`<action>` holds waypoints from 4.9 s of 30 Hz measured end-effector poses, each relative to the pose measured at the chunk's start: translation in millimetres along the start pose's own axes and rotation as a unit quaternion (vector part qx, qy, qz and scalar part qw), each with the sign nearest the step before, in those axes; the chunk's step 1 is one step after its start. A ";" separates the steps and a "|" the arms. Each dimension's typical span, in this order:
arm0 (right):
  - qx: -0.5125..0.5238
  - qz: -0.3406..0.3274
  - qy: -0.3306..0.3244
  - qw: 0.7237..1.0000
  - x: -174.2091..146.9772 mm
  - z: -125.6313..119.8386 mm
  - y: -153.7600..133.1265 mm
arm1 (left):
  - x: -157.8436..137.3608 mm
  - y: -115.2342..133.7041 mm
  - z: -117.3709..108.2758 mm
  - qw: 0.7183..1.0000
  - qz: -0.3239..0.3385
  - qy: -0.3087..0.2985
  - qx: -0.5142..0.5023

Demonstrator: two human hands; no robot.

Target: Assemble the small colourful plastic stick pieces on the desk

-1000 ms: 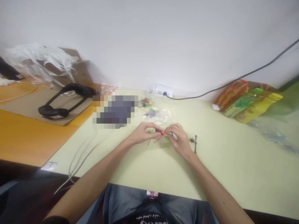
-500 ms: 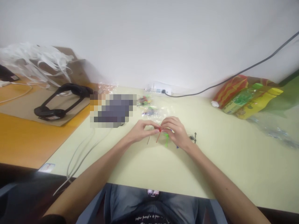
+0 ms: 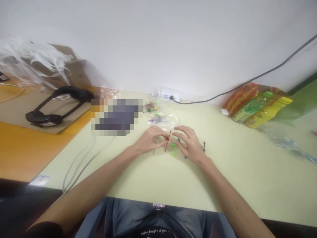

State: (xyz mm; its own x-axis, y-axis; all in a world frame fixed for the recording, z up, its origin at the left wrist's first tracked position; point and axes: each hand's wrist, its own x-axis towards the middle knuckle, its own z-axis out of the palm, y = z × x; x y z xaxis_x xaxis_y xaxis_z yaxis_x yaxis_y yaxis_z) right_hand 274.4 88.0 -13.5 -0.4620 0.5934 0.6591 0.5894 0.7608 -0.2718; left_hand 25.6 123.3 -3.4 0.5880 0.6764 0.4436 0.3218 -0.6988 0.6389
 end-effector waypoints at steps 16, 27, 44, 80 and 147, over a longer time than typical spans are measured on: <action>0.012 0.013 -0.036 0.999 -2.7 3.0 0.4 | -4.9 0.1 3.5 0.995 0.008 -0.066 0.070; -0.002 0.019 -0.045 0.999 -0.7 -1.1 -2.0 | -5.6 0.0 3.3 0.994 0.026 -0.076 0.068; 0.003 0.061 -0.155 0.986 -1.0 -18.0 3.2 | -9.8 -4.0 0.7 0.991 0.012 -0.098 0.086; -0.019 0.059 -0.214 0.975 -2.8 -10.6 6.5 | -7.8 5.3 -3.5 0.994 0.013 -0.077 0.075; 0.036 0.096 -0.222 0.970 -3.9 -12.8 5.6 | -3.3 16.2 32.8 0.994 0.083 0.054 0.038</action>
State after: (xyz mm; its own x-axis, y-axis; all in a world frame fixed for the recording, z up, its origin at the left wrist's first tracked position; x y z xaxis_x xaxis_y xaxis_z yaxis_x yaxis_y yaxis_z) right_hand 287.9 86.6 -8.6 -0.5977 0.7680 0.2301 0.6519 0.6326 -0.4180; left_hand 53.2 102.1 -15.1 0.5564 0.5683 0.6061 0.2845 -0.8157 0.5036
